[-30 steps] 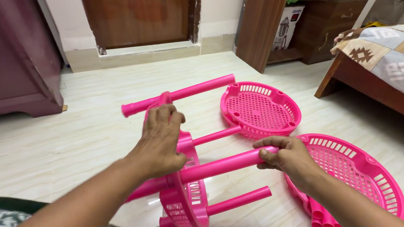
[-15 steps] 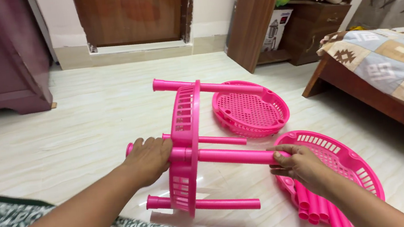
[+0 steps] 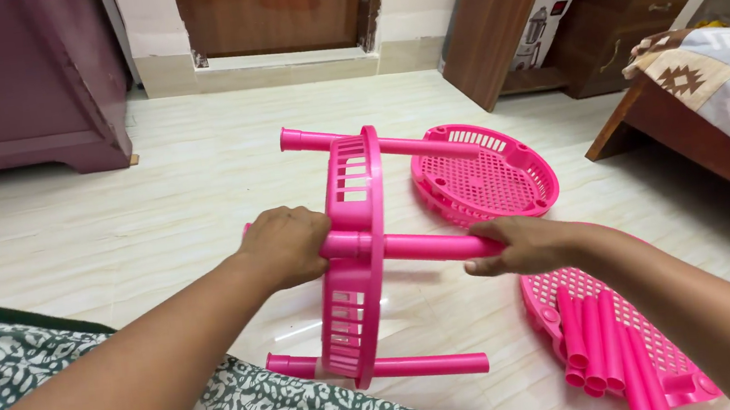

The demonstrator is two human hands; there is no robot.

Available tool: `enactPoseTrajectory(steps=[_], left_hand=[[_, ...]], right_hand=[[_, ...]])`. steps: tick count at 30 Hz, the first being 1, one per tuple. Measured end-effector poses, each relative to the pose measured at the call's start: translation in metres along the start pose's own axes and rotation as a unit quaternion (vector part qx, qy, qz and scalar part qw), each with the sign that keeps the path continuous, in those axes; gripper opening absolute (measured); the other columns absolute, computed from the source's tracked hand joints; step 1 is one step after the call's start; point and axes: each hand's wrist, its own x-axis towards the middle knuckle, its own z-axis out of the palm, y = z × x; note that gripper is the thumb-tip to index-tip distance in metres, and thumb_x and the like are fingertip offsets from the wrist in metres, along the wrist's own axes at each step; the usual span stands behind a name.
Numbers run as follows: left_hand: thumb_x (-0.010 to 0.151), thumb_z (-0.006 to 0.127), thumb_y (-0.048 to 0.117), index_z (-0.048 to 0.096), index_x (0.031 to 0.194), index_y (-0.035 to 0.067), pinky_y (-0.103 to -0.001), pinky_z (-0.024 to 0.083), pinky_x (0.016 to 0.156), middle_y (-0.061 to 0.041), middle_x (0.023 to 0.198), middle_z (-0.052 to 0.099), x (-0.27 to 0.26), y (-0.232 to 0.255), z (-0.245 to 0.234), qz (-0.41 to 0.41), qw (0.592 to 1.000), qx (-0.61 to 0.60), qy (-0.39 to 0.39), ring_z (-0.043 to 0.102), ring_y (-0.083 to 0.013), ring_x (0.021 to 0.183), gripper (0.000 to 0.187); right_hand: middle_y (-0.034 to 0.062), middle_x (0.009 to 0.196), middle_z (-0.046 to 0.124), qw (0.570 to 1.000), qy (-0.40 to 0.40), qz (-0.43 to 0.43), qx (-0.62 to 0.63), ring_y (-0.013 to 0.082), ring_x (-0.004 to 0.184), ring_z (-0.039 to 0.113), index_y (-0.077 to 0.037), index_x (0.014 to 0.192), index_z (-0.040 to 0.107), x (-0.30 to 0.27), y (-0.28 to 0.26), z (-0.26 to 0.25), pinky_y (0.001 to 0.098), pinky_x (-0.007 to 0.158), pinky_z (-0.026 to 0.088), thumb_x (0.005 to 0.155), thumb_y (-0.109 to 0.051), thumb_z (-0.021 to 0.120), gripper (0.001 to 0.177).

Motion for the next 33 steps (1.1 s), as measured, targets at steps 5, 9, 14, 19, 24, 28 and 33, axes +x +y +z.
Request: enactPoseTrajectory(steps=[5,9,14,19,24,28,33], left_hand=[[0.077,0.076,0.029,0.074,0.098,0.012,-0.044,0.052,0.096,-0.014,0.104,0.072,-0.004,-0.018,-0.004,-0.031,0.999,0.001,-0.032,0.068,-0.0331,0.106,0.028],[0.079,0.073,0.03,0.073,0.1,0.012,-0.043,0.051,0.098,-0.013,0.107,0.073,0.002,-0.012,-0.002,-0.025,0.999,0.009,-0.039,0.068,-0.0313,0.108,0.028],[0.077,0.073,0.027,0.071,0.099,0.01,-0.041,0.048,0.1,-0.013,0.106,0.072,0.007,-0.003,0.002,-0.006,1.0,0.022,-0.02,0.067,-0.0302,0.106,0.028],[0.077,0.072,0.026,0.072,0.098,0.011,-0.042,0.05,0.097,-0.013,0.107,0.072,0.008,-0.003,0.001,-0.01,1.0,0.02,-0.02,0.067,-0.0314,0.106,0.026],[0.078,0.071,0.028,0.072,0.095,0.01,-0.042,0.05,0.098,-0.012,0.104,0.073,0.007,-0.003,0.001,-0.011,0.999,0.018,-0.034,0.067,-0.0305,0.105,0.025],[0.078,0.071,0.026,0.072,0.094,0.01,-0.042,0.051,0.096,-0.013,0.103,0.073,0.008,-0.002,0.0,-0.006,1.0,0.019,-0.022,0.068,-0.0311,0.104,0.023],[0.078,0.074,0.033,0.071,0.094,0.01,-0.043,0.05,0.097,-0.013,0.103,0.072,0.009,-0.004,0.0,-0.017,1.0,0.009,-0.022,0.066,-0.0319,0.104,0.028]], right_hand=[[0.0092,0.089,0.077,0.996,-0.07,-0.021,0.05,0.0212,0.089,0.073,-0.007,0.105,0.073,0.015,-0.024,0.001,0.0391,0.082,0.057,0.081,-0.056,0.073,0.055],[0.0087,0.066,0.069,0.997,-0.065,0.013,0.024,0.0204,0.062,0.069,-0.001,0.087,0.073,0.02,-0.023,0.002,0.0356,0.06,0.057,0.081,-0.05,0.083,0.05],[0.007,0.066,0.068,0.993,0.056,0.023,-0.103,0.0219,0.063,0.069,-0.008,0.082,0.077,0.014,-0.017,0.013,0.0407,0.062,0.054,0.083,-0.05,0.077,0.043],[0.0092,0.07,0.072,0.972,0.198,0.002,-0.129,0.027,0.067,0.071,-0.014,0.09,0.077,0.005,-0.017,0.03,0.0454,0.068,0.055,0.079,-0.038,0.076,0.026],[0.0087,0.07,0.073,0.982,0.148,0.005,-0.115,0.0243,0.067,0.072,-0.013,0.089,0.078,0.009,-0.012,0.023,0.0435,0.07,0.055,0.077,-0.034,0.078,0.025],[0.0099,0.068,0.069,0.996,0.04,0.004,-0.073,0.0225,0.066,0.069,-0.006,0.084,0.075,0.018,-0.005,0.009,0.0444,0.067,0.055,0.079,-0.035,0.08,0.03],[0.0083,0.068,0.071,0.987,0.103,0.037,-0.121,0.0234,0.064,0.072,-0.01,0.087,0.075,0.016,-0.008,0.012,0.0428,0.067,0.057,0.08,-0.033,0.076,0.024]])
